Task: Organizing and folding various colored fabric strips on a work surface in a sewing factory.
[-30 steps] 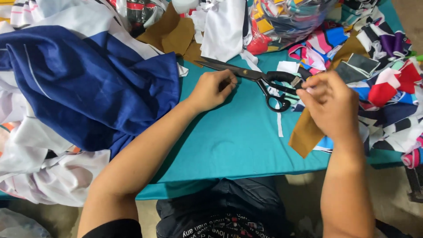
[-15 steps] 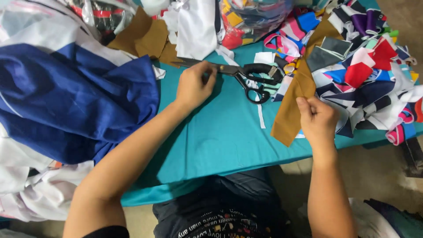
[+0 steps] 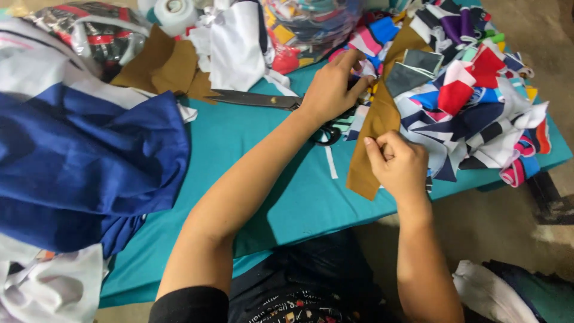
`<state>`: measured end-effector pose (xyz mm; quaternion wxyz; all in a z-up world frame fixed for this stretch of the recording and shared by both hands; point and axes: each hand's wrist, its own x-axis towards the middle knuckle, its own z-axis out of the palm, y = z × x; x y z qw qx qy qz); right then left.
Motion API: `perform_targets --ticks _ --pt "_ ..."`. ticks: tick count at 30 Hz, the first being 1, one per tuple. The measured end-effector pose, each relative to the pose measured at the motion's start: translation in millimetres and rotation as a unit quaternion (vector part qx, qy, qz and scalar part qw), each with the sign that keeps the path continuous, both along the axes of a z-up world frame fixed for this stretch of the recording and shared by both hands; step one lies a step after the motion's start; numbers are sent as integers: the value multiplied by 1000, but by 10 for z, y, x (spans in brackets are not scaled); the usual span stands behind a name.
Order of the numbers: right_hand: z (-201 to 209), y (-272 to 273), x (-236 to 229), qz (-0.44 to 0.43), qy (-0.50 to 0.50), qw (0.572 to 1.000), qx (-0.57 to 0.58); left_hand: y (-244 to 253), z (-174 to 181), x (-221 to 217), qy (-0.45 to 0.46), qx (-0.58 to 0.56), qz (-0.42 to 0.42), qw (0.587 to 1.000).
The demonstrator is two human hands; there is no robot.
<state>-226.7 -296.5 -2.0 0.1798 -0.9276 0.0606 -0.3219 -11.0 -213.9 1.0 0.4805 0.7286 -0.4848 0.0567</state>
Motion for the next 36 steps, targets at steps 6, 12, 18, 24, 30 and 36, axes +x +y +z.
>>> perform_targets --ticks 6,12,18,24,30,36 --pt "3 -16 20 14 -16 1000 -11 -152 -148 81 -60 5 2 998" --pt "-3 -23 16 6 -4 1000 -1 -142 -128 115 -59 -14 26 998" --pt "-6 -30 9 10 -5 1000 4 18 -92 158 -36 -34 14 999" --pt "26 -9 -9 13 11 999 42 942 349 33 33 -97 -35 994" --pt "-190 -138 21 -7 43 999 24 2070 312 6 150 -160 160 963" --pt "322 337 388 31 148 988 26 2607 226 -27 140 -140 179 964"
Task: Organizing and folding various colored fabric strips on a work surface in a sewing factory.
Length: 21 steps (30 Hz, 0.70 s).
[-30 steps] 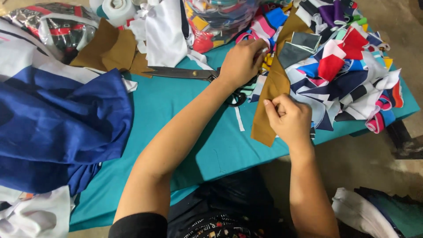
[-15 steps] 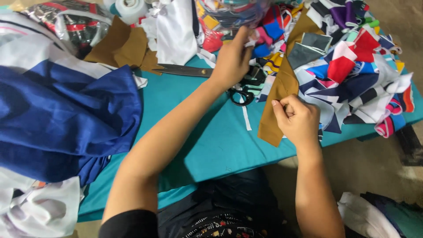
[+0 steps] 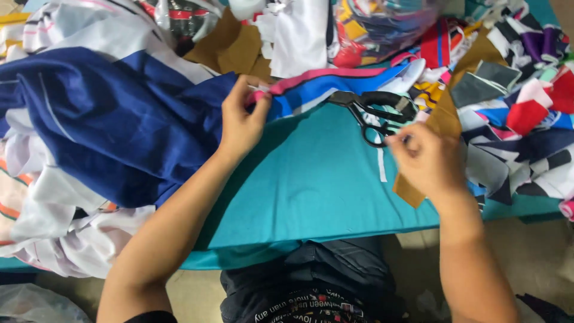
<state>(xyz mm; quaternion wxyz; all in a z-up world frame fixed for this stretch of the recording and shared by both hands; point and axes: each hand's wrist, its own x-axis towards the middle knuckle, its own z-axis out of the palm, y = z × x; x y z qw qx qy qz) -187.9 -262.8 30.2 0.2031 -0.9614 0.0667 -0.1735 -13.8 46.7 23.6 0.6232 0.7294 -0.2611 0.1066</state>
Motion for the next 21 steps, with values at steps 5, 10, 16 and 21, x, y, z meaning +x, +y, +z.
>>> perform_targets --ticks 5,10,16,21 --pt "395 774 539 185 29 982 12 13 -166 21 -42 47 -28 998" --pt "-29 997 1075 287 -28 954 83 49 -12 -151 18 38 -119 992" --pt "-445 914 1184 278 -113 946 125 56 -7 -94 13 22 -126 992" --pt "-217 930 1136 258 -111 939 197 43 5 -89 36 2 -117 992"
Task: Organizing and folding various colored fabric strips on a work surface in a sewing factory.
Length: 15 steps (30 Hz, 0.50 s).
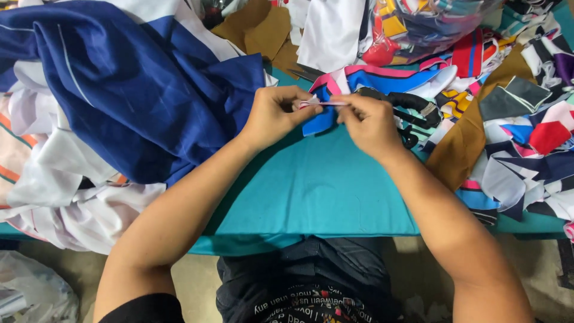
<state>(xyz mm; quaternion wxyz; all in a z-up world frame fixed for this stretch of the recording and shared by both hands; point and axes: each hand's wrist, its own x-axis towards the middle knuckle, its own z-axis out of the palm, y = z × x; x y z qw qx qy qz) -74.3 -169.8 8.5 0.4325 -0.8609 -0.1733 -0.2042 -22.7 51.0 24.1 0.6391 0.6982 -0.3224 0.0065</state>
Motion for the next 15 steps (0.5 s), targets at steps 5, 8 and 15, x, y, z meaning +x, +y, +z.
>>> perform_targets --ticks 5,8,15 --pt "16 -103 7 -16 2 998 61 -41 -174 89 23 -35 44 998" --pt "-8 -142 26 -35 -2 996 85 -15 -205 153 11 -65 81 995" --pt "-28 -364 55 0 139 985 99 73 -45 175 32 -83 159 983"
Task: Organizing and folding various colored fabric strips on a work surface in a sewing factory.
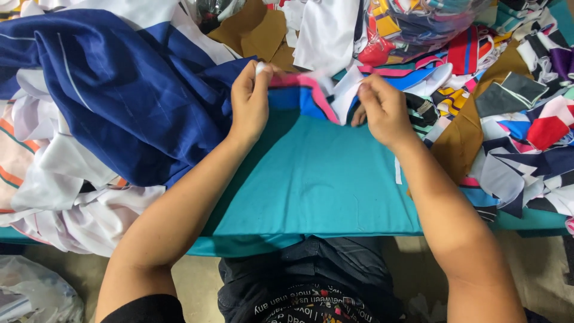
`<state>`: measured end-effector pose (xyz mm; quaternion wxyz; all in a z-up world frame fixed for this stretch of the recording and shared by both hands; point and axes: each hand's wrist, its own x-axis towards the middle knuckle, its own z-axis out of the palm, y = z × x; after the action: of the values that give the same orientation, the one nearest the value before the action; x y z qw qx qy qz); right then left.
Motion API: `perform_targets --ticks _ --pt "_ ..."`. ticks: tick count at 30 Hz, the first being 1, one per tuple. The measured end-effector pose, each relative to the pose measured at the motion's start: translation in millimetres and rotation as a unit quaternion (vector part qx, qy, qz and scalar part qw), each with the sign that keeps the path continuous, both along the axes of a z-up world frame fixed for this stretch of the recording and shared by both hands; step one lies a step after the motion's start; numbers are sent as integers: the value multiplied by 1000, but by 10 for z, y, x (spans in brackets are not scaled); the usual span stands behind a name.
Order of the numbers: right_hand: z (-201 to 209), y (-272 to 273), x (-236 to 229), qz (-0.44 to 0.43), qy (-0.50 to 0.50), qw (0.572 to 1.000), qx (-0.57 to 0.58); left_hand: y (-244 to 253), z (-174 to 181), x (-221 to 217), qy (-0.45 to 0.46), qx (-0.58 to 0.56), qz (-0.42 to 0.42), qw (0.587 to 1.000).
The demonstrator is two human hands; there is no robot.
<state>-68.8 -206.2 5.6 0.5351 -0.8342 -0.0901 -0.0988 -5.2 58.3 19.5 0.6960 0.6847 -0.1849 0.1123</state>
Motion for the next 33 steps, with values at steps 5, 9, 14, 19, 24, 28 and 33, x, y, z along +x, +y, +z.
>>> perform_targets --ticks 5,9,14,19,24,28,33 --pt "-207 -543 140 -177 -205 957 102 -35 -203 46 35 -8 -109 993" --pt "-244 -1298 151 -229 -453 858 80 -29 -147 -74 -93 194 -106 971" --pt "-262 -1173 102 -296 -312 902 -38 -59 -152 -59 -163 302 -128 931" --pt "46 -545 65 -240 -234 939 -81 -51 -233 4 -201 364 -227 881" --pt "120 -283 -8 -231 -203 937 -166 -53 -200 -47 -213 293 -154 919" --pt "251 -130 -69 -192 -268 929 -171 -31 -158 -31 -224 261 -77 936" --pt "179 -18 -122 -147 -231 943 -187 0 -167 -15 -302 330 -40 893"
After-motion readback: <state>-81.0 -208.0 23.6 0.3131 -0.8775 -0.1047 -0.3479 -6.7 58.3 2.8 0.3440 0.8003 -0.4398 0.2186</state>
